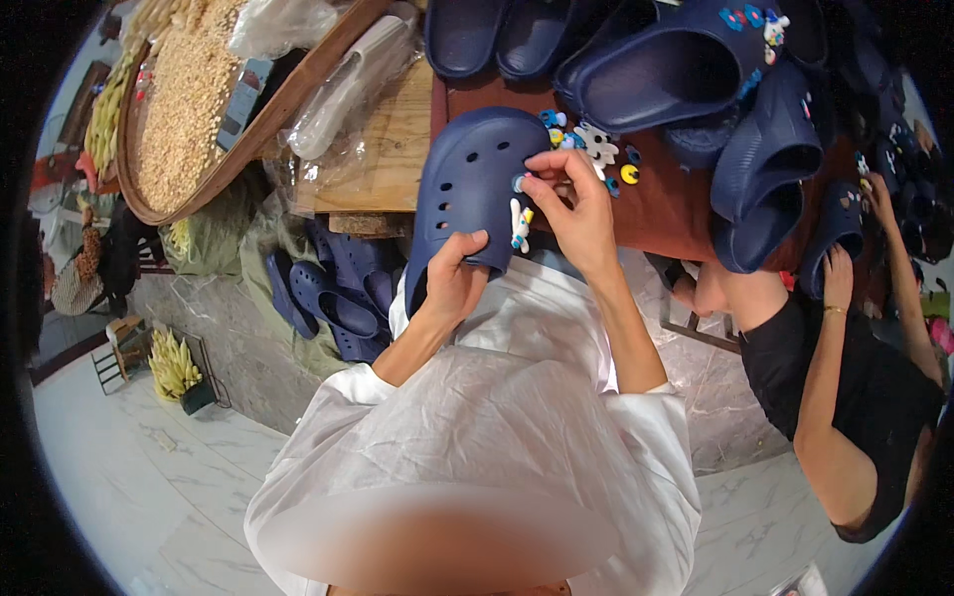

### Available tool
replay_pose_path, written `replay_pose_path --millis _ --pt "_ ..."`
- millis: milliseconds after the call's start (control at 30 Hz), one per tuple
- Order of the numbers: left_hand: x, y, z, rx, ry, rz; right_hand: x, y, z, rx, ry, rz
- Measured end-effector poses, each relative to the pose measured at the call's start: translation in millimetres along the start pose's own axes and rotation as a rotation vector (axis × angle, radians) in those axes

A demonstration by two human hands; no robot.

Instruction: Attaching decorative cartoon charms and buttons to blue clog-style sandals.

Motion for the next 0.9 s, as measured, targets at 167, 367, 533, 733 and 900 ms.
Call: replay_pose_path --millis 167,367,533,733,900 --pt "-15.7 -7.7 -11.2 -0.096 0.022 -0.080 -16.3 -7.1 32.6 0.352 -0.471 0.076" --pt "-7.0 -5.9 -1.9 -0.126 0.178 -0.055 -3.3 -5.7 7.4 -0.024 -0.098 0.067" --pt "-11.6 -14.2 -10.7 -0.179 0.560 -0.034 10.9 -1.9 -2.5 -0.110 -0.048 0.074" --pt "-17.0 -21.5 -18.0 -0.063 0.846 0.106 26.7 -6.6 -20.6 -0.266 0.101 0.007" --pt "0.0 -6.1 10.7 0.029 0.333 0.088 16.5 -6.4 -18.9 -0.159 0.075 -0.058"
Point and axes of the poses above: each hand's wrist, its own y-axis towards the middle knuckle, its own x-axis out of the back of the hand, z = x × y, the point moved 6 cm from there along y, towards the middle knuckle, and after that the axes turned 15 degrees about y, right-handed, at the moved point
